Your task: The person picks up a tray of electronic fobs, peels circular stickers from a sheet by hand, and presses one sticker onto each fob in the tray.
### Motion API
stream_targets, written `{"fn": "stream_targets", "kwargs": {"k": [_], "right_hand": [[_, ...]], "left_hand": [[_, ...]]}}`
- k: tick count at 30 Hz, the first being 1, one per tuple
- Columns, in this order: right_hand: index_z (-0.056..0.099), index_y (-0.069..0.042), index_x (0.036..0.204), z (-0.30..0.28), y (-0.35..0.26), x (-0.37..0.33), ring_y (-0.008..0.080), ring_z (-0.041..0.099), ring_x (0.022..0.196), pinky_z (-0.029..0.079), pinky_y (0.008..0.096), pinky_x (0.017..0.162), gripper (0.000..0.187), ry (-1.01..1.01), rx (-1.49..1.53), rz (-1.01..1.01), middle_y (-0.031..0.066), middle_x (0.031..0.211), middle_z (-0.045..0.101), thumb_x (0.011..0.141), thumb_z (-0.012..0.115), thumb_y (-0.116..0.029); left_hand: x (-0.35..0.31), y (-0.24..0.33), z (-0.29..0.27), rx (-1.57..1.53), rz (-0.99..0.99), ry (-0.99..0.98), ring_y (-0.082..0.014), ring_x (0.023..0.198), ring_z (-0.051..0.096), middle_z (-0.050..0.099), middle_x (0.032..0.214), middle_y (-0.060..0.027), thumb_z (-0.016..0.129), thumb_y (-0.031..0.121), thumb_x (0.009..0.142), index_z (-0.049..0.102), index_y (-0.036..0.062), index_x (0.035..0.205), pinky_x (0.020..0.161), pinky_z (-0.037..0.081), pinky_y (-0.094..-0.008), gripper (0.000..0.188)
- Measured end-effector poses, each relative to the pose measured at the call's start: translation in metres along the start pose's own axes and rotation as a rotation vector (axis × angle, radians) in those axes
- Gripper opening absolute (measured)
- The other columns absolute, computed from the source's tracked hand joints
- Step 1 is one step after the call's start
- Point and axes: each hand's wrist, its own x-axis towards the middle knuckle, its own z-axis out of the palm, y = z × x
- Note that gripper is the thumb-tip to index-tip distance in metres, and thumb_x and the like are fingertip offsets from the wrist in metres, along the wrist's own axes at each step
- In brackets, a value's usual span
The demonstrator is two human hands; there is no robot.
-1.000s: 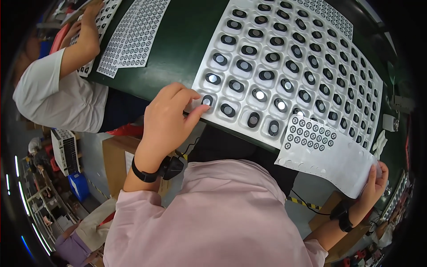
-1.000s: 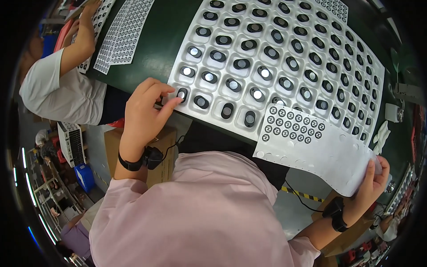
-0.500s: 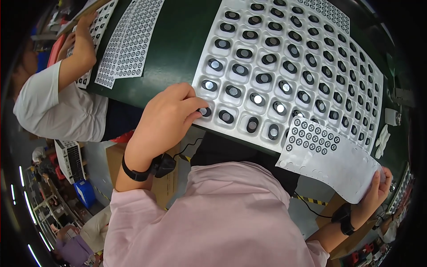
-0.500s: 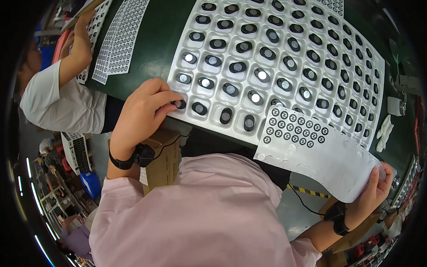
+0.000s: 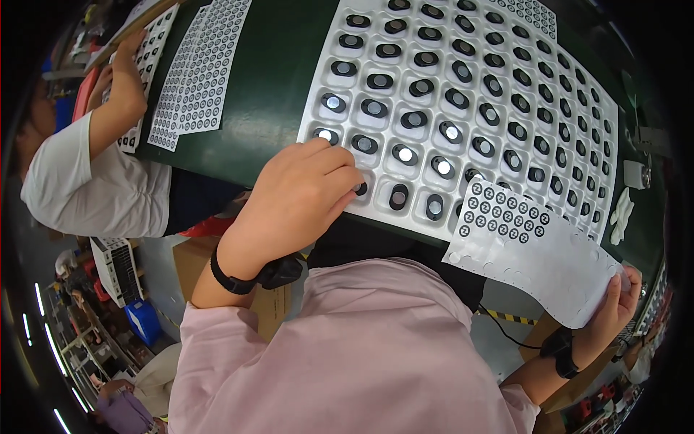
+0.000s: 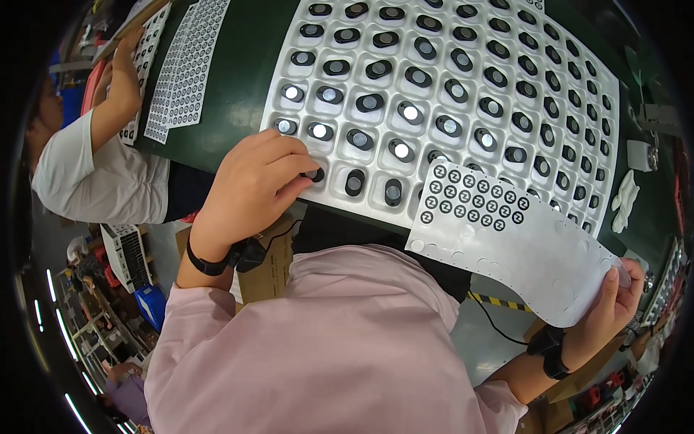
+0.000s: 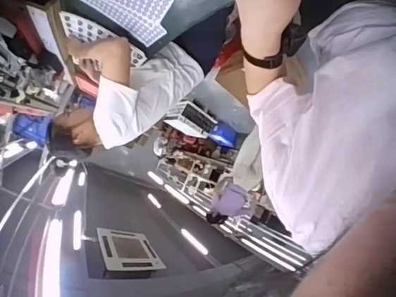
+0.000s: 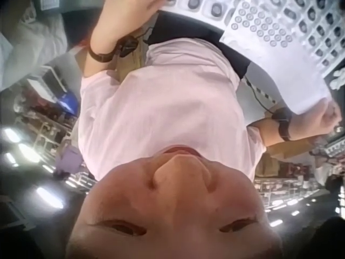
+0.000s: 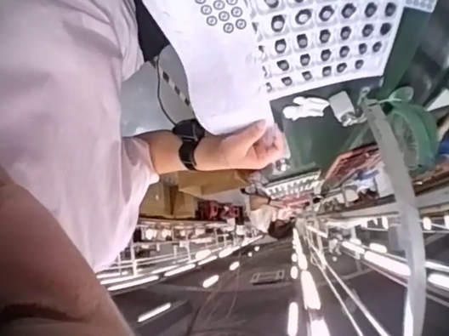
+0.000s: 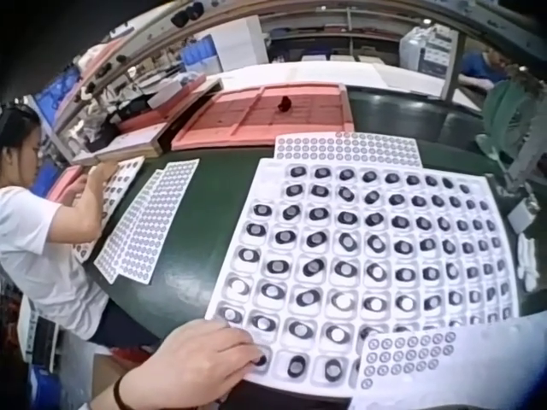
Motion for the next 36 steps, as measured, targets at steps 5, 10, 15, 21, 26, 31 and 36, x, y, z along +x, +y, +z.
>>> {"fn": "stream_targets", "kwargs": {"k": [5, 10, 15, 21, 26, 31, 36], "right_hand": [[0.055, -0.004, 0.108, -0.005, 0.003, -0.001, 0.0101, 0.058, 0.086, 0.046, 0.0232, 0.082, 0.013, 0.013, -0.002, 0.011, 0.0040, 0.096, 0.062, 0.099, 0.060, -0.012], [0.055, -0.003, 0.109, -0.016, 0.005, -0.004, 0.0109, 0.060, 0.086, 0.047, 0.0236, 0.082, 0.014, -0.011, 0.042, 0.041, 0.0047, 0.096, 0.063, 0.100, 0.060, -0.012], [0.054, -0.003, 0.111, -0.024, 0.007, -0.007, 0.0116, 0.062, 0.087, 0.049, 0.0240, 0.083, 0.015, 0.021, 0.109, 0.067, 0.0055, 0.096, 0.065, 0.100, 0.060, -0.012], [0.053, -0.004, 0.113, -0.035, 0.014, -0.008, 0.0119, 0.063, 0.089, 0.050, 0.0244, 0.082, 0.015, -0.009, 0.147, 0.032, 0.0069, 0.099, 0.067, 0.100, 0.059, -0.011], [0.053, -0.004, 0.112, -0.039, 0.014, -0.009, 0.0120, 0.064, 0.089, 0.051, 0.0247, 0.082, 0.015, -0.002, 0.149, 0.020, 0.0071, 0.099, 0.067, 0.100, 0.059, -0.012], [0.053, -0.004, 0.113, -0.040, 0.014, -0.009, 0.0122, 0.064, 0.089, 0.051, 0.0249, 0.082, 0.016, -0.003, 0.145, 0.007, 0.0068, 0.099, 0.067, 0.100, 0.059, -0.012], [0.053, -0.003, 0.113, -0.044, 0.018, -0.012, 0.0123, 0.064, 0.089, 0.051, 0.0253, 0.083, 0.017, 0.034, 0.120, -0.005, 0.0070, 0.099, 0.066, 0.100, 0.059, -0.012]], "left_hand": [[-0.001, 0.004, 0.002, 0.035, -0.027, 0.010, -0.0261, 0.086, 0.060, 0.062, 0.094, -0.0046, 0.073, 0.004, 0.074, 0.065, 0.0057, 0.091, 0.074, 0.049, -0.0386, 0.019], [0.011, 0.007, 0.011, -0.006, 0.107, 0.089, -0.0238, 0.088, 0.060, 0.062, 0.094, -0.0035, 0.069, 0.006, 0.075, 0.066, 0.0065, 0.091, 0.073, 0.048, -0.0362, 0.017], [0.026, 0.011, 0.021, -0.018, 0.251, -0.012, -0.0244, 0.084, 0.060, 0.065, 0.098, -0.0039, 0.069, 0.003, 0.074, 0.067, 0.0060, 0.092, 0.070, 0.048, -0.0371, 0.019], [0.025, 0.015, 0.018, 0.060, 0.197, -0.040, -0.0239, 0.083, 0.059, 0.062, 0.093, -0.0039, 0.069, 0.004, 0.073, 0.067, 0.0062, 0.090, 0.070, 0.047, -0.0369, 0.017], [0.029, 0.022, 0.013, 0.090, 0.086, -0.064, -0.0252, 0.083, 0.058, 0.059, 0.089, -0.0046, 0.075, 0.005, 0.072, 0.066, 0.0066, 0.089, 0.071, 0.047, -0.0375, 0.020], [0.031, 0.023, 0.009, 0.019, 0.051, -0.113, -0.0260, 0.087, 0.057, 0.057, 0.089, -0.0058, 0.078, 0.009, 0.071, 0.064, 0.0057, 0.087, 0.072, 0.045, -0.0376, 0.022], [0.032, 0.022, 0.014, -0.034, 0.001, -0.100, -0.0277, 0.088, 0.057, 0.057, 0.090, -0.0069, 0.079, 0.009, 0.071, 0.064, 0.0057, 0.088, 0.073, 0.046, -0.0394, 0.022]]}}
